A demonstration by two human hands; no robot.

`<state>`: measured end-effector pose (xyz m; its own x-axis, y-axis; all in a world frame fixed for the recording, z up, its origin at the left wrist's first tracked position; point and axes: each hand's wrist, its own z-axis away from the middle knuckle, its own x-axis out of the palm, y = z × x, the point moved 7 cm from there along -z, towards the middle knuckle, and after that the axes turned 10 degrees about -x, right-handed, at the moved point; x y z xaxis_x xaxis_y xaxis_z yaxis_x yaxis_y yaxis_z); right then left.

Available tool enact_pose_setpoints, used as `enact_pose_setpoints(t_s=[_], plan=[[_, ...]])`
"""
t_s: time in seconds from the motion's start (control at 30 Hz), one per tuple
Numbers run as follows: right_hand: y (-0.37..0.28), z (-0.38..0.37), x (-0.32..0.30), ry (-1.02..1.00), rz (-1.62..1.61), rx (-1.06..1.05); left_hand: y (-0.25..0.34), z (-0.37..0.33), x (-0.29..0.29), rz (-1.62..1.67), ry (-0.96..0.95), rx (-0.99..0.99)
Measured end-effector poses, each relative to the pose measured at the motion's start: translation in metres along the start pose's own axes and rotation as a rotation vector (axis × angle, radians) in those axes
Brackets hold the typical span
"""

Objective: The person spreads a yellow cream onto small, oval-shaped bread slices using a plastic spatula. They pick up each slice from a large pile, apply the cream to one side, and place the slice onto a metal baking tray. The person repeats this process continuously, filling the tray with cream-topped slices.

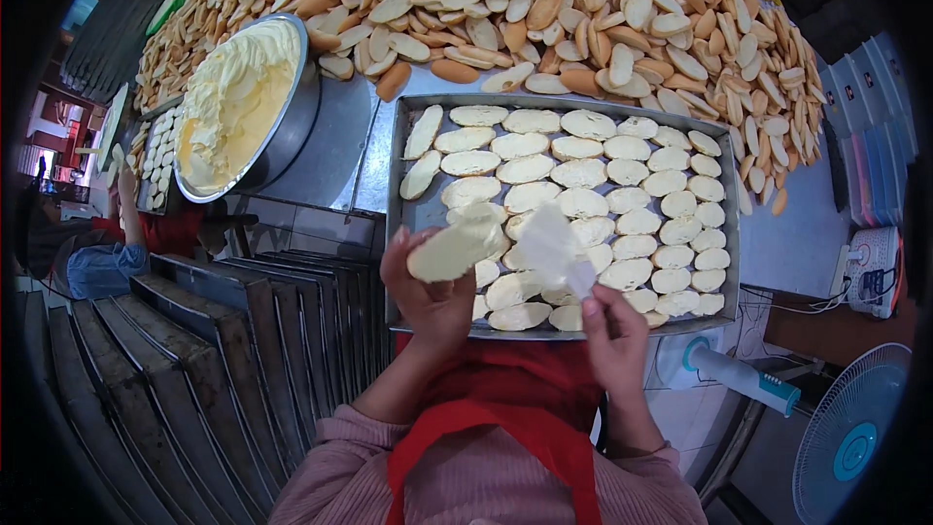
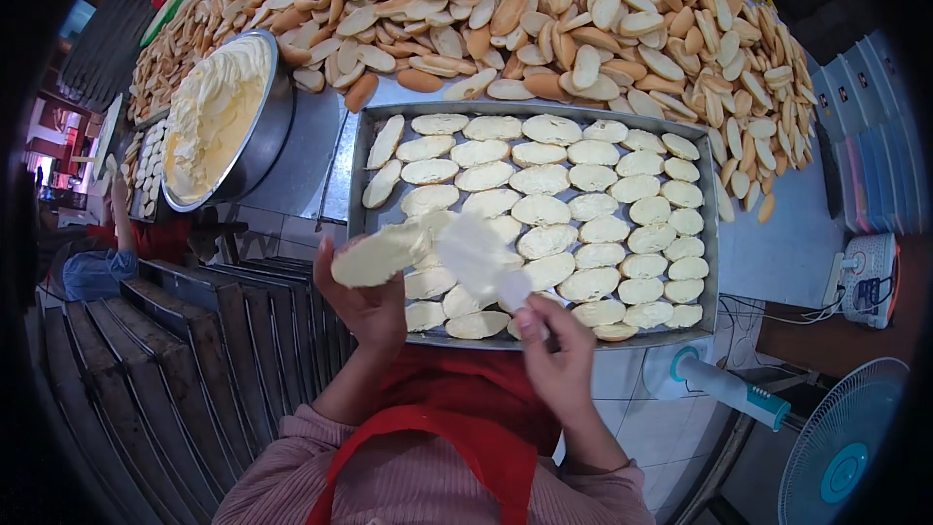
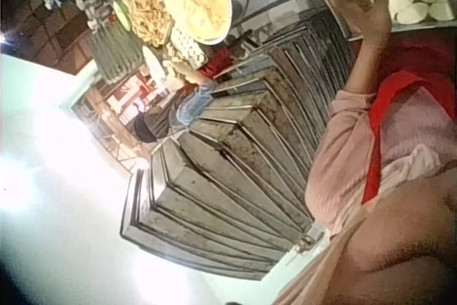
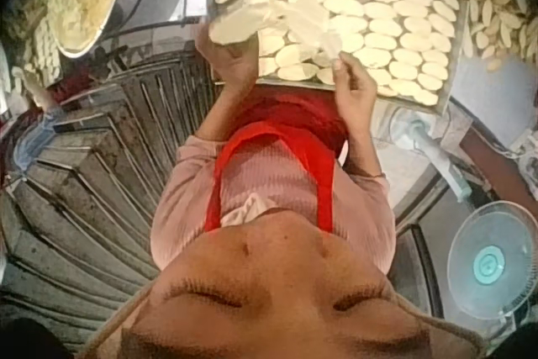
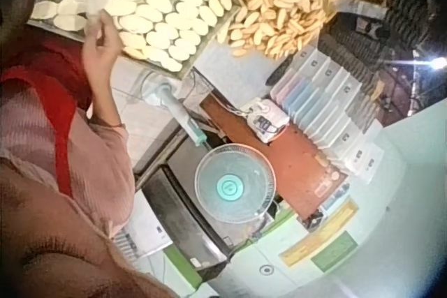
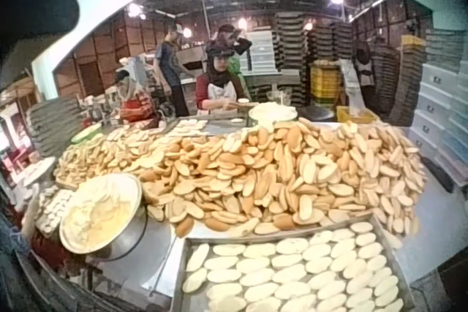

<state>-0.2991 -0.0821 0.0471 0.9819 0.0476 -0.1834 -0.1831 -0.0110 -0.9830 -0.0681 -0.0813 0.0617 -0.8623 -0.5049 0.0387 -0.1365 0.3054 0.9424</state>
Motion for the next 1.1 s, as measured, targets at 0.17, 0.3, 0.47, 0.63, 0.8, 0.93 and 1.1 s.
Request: enact_pose_setpoints(t_s=[0.17,0.3,0.47,0.63,0.8,0.93,1.1], plan=[[-0.011,-0.004,0.027,-0.056,0.117,-0.082,0.024,0.005,0.007,-0.263,-0.022,0.329],[0.001,-0.015,0.013,0.098,0.059,-0.068,0.017,0.004,0.005,-0.257,-0.02,0.335],[-0.03,-0.004,0.037,-0.039,0.196,-0.271,0.014,0.008,0.008,-0.265,-0.056,0.273],[0.019,-0.024,0.029,0.14,0.011,-0.078,-0.005,0.011,0.0,-0.218,0.002,0.107],[-0.037,-0.003,0.045,-0.112,0.188,-0.354,-0.007,0.007,-0.004,-0.199,-0.014,0.021],[0.005,-0.016,0.039,0.013,0.168,-0.147,-0.008,0.009,-0.006,-0.151,-0.004,0.037],[0.018,-0.027,0.027,0.099,0.016,-0.05,-0.015,0.009,-0.011,-0.069,0.031,-0.067]])
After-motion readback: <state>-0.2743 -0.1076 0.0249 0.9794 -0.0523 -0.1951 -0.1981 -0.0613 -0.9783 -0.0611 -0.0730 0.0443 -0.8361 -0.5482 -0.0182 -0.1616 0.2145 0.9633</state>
